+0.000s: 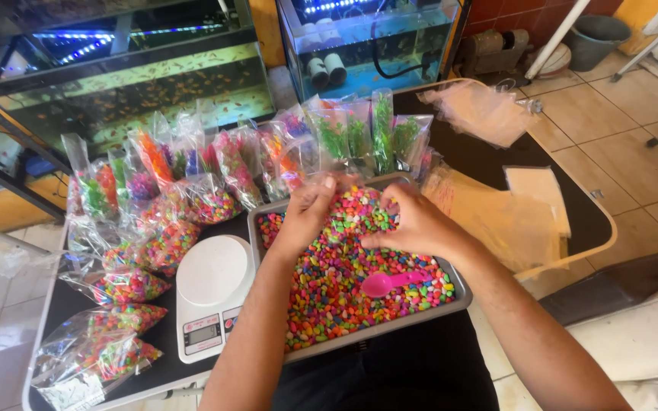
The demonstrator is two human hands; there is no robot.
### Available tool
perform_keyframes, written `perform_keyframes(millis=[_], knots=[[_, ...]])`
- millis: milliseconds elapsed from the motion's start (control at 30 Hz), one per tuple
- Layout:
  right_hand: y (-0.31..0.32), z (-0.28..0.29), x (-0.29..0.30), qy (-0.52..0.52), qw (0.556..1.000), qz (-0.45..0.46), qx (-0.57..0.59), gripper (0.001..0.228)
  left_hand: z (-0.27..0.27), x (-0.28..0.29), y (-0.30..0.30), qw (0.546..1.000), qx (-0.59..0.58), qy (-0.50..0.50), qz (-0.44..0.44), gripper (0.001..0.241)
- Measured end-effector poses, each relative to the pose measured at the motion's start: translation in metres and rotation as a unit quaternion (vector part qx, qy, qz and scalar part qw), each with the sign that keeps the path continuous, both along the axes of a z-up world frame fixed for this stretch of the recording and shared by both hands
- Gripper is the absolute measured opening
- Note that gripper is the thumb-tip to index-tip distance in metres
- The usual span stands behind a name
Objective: The person fills small plastic bags with multi-colored aquarium gravel using a pink scoop and by hand, then seals the bags.
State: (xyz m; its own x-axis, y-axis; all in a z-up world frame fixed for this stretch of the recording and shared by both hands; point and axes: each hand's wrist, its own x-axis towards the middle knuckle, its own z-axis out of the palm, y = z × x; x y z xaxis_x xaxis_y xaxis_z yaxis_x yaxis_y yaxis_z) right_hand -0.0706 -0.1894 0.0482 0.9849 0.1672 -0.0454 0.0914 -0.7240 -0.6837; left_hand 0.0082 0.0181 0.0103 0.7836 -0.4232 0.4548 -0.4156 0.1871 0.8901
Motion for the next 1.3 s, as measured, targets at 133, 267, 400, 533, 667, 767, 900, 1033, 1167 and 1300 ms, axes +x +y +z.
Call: perform_keyframes(millis=[133,267,400,533,667,767,900,1033,1167,1300], knots=[[0.014,0.013,0.017,-0.061,0.998,0.011,0.010,0.111,0.003,-0.001,0.003,0.998,-0.057,0.033,-0.021,0.037],[0.018,-0.027,0.043,0.017,0.971,0.131,0.200,0.087,0.004,-0.002,0.005,0.999,0.022,-0.047,0.015,0.043],[0.023,-0.027,0.044,0.001,0.949,0.111,0.295,0.063,0.024,-0.007,0.012,0.997,-0.017,0.067,-0.046,0.119],[0.008,-0.044,0.050,-0.046,0.926,0.054,0.371,0.053,0.011,0.002,0.017,0.987,-0.031,0.081,-0.134,0.131],[0.007,-0.047,0.056,-0.062,0.893,0.052,0.443,0.048,0.001,0.016,0.016,0.986,0.013,0.127,-0.109,0.113],[0.005,-0.055,0.062,-0.062,0.886,0.046,0.458,0.047,0.005,0.013,0.013,0.984,0.018,0.152,-0.095,0.099],[0.000,-0.070,0.063,-0.055,0.867,0.000,0.495,0.048,-0.015,0.010,0.005,0.983,0.033,0.143,-0.110,0.077],[0.004,-0.057,0.052,-0.041,0.854,0.020,0.518,0.063,-0.020,0.012,0.004,0.980,-0.006,0.176,-0.093,0.057],[-0.007,-0.076,0.064,-0.064,0.860,0.021,0.505,0.061,-0.014,0.010,-0.001,0.982,-0.024,0.165,-0.092,0.054],[0.003,-0.049,0.050,-0.063,0.853,0.032,0.517,0.057,-0.020,0.010,-0.004,0.975,-0.074,0.191,-0.083,0.053]])
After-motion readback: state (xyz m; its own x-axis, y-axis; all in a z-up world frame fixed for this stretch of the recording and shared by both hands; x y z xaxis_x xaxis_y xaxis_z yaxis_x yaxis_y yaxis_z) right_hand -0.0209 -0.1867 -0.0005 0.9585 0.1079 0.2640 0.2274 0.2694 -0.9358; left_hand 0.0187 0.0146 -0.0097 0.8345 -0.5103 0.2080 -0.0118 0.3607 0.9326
